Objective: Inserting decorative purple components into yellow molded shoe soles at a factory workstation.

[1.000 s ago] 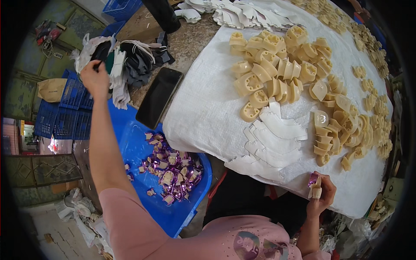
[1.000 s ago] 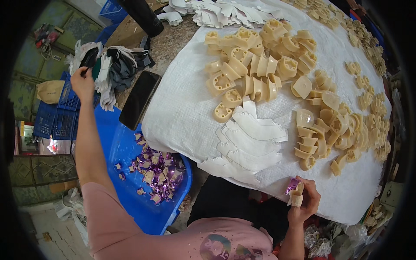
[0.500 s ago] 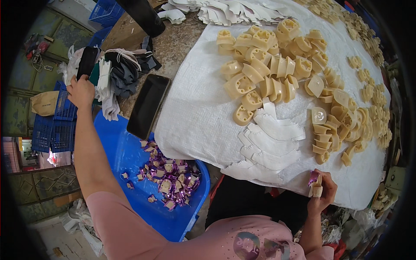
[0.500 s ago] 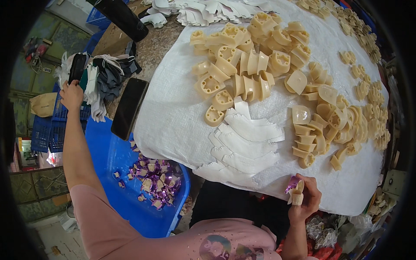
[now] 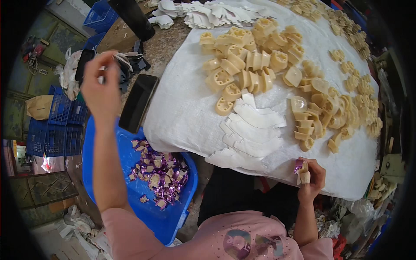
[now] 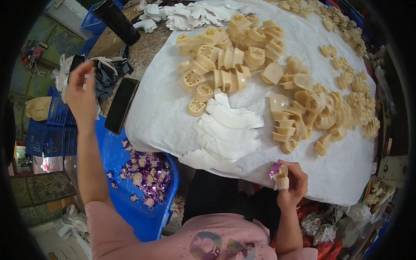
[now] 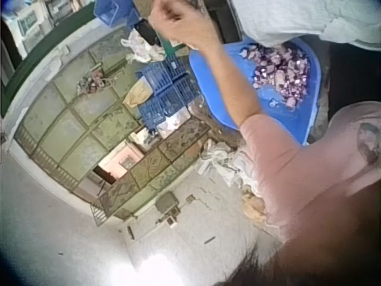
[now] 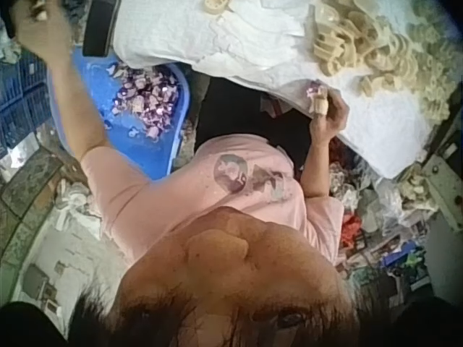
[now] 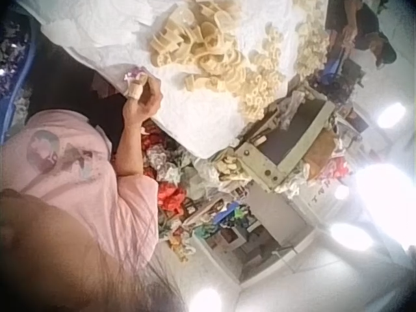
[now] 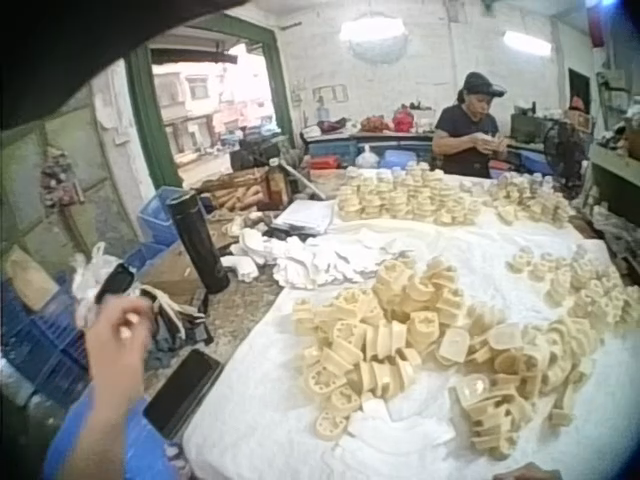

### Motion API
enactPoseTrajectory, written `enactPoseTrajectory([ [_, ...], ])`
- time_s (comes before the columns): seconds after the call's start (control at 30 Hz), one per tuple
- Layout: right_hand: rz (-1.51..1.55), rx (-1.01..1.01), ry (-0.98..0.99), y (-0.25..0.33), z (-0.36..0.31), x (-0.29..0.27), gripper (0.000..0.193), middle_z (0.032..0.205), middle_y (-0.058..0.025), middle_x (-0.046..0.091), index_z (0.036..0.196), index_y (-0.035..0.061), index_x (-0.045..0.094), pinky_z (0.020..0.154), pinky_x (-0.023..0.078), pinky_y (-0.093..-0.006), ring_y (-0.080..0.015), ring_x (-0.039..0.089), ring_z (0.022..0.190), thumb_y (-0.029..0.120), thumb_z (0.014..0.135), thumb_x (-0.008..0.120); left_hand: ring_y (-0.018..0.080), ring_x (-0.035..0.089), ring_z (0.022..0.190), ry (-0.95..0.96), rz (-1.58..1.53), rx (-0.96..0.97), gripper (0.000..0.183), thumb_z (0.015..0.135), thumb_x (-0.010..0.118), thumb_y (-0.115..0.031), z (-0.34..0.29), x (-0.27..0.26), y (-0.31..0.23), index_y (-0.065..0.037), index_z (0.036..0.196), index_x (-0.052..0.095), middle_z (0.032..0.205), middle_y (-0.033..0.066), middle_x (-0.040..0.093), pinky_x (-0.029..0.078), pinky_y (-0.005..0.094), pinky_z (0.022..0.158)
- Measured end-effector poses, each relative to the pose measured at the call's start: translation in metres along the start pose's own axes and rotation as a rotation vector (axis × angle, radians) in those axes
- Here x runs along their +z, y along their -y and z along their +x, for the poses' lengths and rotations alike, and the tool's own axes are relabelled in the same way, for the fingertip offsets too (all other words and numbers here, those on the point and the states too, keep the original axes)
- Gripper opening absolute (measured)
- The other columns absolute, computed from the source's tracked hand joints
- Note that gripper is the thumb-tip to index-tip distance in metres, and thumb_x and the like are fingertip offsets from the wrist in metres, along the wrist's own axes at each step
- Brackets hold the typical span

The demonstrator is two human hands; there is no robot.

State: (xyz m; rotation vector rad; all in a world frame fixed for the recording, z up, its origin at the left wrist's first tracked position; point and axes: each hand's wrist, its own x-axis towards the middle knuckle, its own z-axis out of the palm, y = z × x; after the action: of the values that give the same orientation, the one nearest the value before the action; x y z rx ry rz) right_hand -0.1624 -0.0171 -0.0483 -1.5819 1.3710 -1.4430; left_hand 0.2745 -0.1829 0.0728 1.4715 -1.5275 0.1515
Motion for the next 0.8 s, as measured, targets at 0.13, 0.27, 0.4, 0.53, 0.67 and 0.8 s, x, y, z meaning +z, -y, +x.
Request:
enactPoseTrajectory([
  [0.13, 0.285, 0.15, -0.001, 0.017, 0.0, -0.007, 0.03, 0.099, -0.0218, 0.062, 0.105, -0.0005, 0.047, 0.079, 0.048, -0.0347, -0.0241, 0.061, 0.087, 0.009, 0.083, 0.065, 0.0239, 0.059, 0.085, 0.561, -0.478, 0.222, 0.034, 0.07, 0.065, 0.005, -0.094, 0.033, -0.125, -0.007, 0.102, 0.064, 0.094, 0.0108, 0.059, 0.05, 0.0324, 0.074],
  [0.27, 0.4, 0.094, 0.179, 0.04, 0.005, 0.002, 0.033, 0.097, -0.0206, 0.064, 0.106, 0.0005, 0.049, 0.077, 0.049, -0.0343, -0.0239, 0.062, 0.088, 0.003, 0.079, 0.068, 0.0202, 0.06, 0.078, 0.804, -0.764, 0.204, 0.041, 0.07, 0.072, 0.0, -0.168, 0.049, -0.189, -0.006, 0.109, 0.063, 0.093, 0.0102, 0.058, 0.051, 0.0282, 0.064],
  [0.4, 0.524, 0.131, 0.224, 0.044, 0.001, -0.006, 0.035, 0.096, -0.0178, 0.064, 0.109, 0.0011, 0.05, 0.075, 0.051, -0.0325, -0.0232, 0.063, 0.087, 0.001, 0.079, 0.068, 0.0188, 0.06, 0.071, 0.683, -0.96, -0.016, 0.026, 0.073, 0.072, -0.002, -0.208, 0.062, -0.211, -0.001, 0.099, 0.066, 0.088, 0.01, 0.063, 0.048, 0.0277, 0.06],
  [0.53, 0.533, 0.212, 0.29, 0.042, -0.005, -0.019, 0.032, 0.095, -0.0145, 0.065, 0.107, 0.0008, 0.054, 0.073, 0.052, -0.0281, -0.019, 0.064, 0.086, 0.005, 0.079, 0.07, 0.0173, 0.057, 0.065, 0.611, -0.944, 0.01, 0.024, 0.073, 0.073, -0.001, -0.22, 0.065, -0.217, 0.0, 0.097, 0.067, 0.08, 0.0088, 0.062, 0.045, 0.0259, 0.055],
  [0.67, 0.49, 0.198, 0.358, 0.04, -0.002, -0.021, 0.031, 0.095, -0.0112, 0.066, 0.105, 0.0015, 0.057, 0.07, 0.052, -0.0264, -0.0149, 0.063, 0.083, 0.005, 0.078, 0.072, 0.0164, 0.054, 0.062, 0.612, -0.904, 0.084, 0.022, 0.069, 0.075, 0.0, -0.222, 0.062, -0.217, -0.002, 0.091, 0.069, 0.075, 0.0067, 0.058, 0.042, 0.0259, 0.051],
  [0.8, 0.412, 0.14, 0.387, 0.037, -0.007, -0.02, 0.032, 0.095, -0.01, 0.066, 0.107, 0.0022, 0.057, 0.07, 0.052, -0.0266, -0.0151, 0.064, 0.082, 0.006, 0.078, 0.071, 0.0166, 0.052, 0.06, 0.558, -0.835, 0.193, 0.023, 0.064, 0.077, 0.001, -0.222, 0.057, -0.225, -0.004, 0.085, 0.07, 0.072, 0.0047, 0.055, 0.04, 0.0266, 0.05],
])
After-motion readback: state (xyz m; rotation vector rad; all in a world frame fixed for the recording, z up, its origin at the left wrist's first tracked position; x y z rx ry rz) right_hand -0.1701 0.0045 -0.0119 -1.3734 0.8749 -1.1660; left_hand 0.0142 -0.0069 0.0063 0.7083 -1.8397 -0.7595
